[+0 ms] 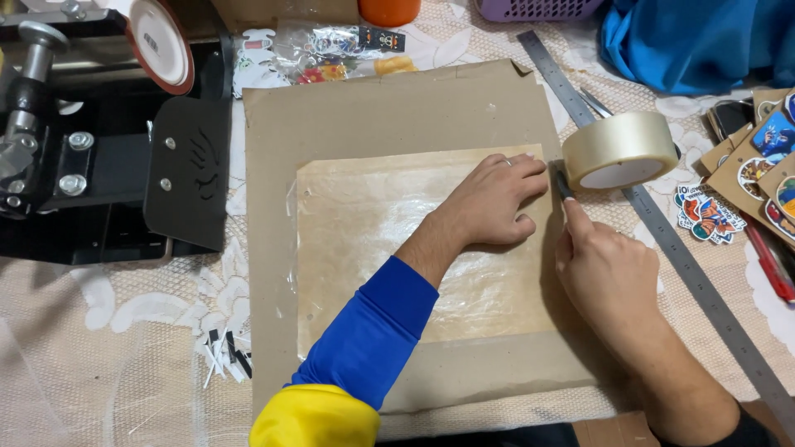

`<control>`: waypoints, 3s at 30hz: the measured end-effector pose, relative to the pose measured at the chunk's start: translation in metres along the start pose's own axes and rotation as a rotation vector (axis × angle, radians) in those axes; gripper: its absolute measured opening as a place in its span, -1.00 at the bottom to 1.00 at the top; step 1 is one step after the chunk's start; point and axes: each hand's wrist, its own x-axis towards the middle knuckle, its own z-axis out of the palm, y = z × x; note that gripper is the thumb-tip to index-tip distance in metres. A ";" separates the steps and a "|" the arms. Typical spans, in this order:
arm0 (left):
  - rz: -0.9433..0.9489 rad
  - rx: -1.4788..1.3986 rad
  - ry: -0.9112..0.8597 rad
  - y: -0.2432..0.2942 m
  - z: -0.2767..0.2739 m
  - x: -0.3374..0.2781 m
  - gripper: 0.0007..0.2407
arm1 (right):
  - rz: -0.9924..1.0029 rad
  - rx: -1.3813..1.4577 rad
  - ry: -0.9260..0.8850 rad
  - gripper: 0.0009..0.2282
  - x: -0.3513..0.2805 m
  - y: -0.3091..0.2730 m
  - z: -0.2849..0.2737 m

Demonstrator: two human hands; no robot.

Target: Applying adhesive tape to a transfer sheet and smoothing it out on a cardboard base in preparation for printing.

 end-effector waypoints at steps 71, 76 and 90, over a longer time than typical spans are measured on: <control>-0.996 -1.005 0.605 0.050 -0.012 0.024 -0.88 | 0.054 0.557 0.649 -0.79 0.060 0.079 0.020; -0.971 -0.906 0.742 0.054 -0.062 -0.009 -0.91 | -0.010 0.423 0.765 -0.75 0.059 0.101 0.033; -0.857 -0.126 0.967 -0.024 -0.158 -0.183 -0.95 | 0.087 0.624 0.456 -0.52 0.062 0.121 0.033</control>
